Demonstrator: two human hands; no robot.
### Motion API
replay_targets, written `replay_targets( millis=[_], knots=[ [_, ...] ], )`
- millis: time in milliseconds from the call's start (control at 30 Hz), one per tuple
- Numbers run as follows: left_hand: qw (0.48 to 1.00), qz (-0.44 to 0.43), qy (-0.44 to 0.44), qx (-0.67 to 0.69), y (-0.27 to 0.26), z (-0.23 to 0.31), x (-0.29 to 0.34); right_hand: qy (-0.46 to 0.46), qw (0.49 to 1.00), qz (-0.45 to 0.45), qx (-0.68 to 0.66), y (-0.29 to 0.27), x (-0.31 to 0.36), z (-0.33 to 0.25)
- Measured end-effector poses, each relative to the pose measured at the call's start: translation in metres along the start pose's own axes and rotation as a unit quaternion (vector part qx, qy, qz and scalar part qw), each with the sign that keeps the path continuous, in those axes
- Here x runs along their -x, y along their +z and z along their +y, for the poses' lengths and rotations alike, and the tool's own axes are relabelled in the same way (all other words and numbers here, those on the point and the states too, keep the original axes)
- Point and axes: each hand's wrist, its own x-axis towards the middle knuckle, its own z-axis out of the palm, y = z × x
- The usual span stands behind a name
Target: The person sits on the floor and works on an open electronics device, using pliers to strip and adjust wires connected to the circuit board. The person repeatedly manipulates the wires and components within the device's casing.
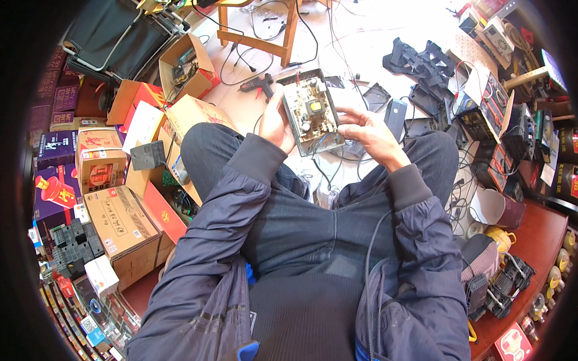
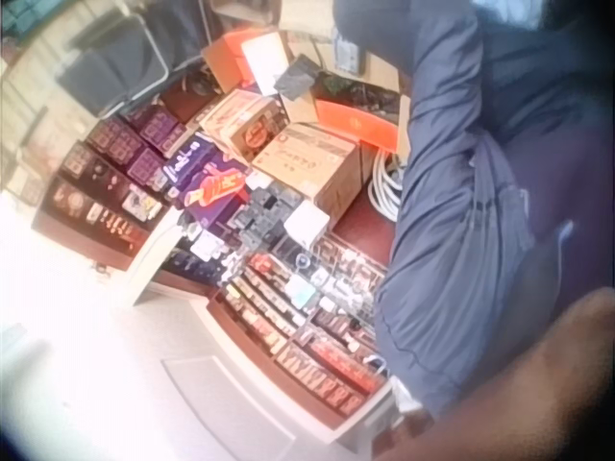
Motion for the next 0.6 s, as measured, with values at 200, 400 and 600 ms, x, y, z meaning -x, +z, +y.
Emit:
replay_targets(
  millis=[200,400,600],
  knots=[
    [1.0,0.008,0.008,-0.011,0.0043,0.0013,0.0039,-0.004,1.0,0.005,0.013,0.0004,0.0006,-0.0009],
    [1.0,0.017,0.001,-0.025,0.0057,0.0018,0.0047,-0.003,1.0,0.002,0.002,0.0028,0.0001,-0.0029],
    [1.0,0.0,0.003,0.002,0.0033,0.0019,0.0038,-0.01,1.0,0.007,0.021,0.0046,0.0022,-0.0044]
  ],
)
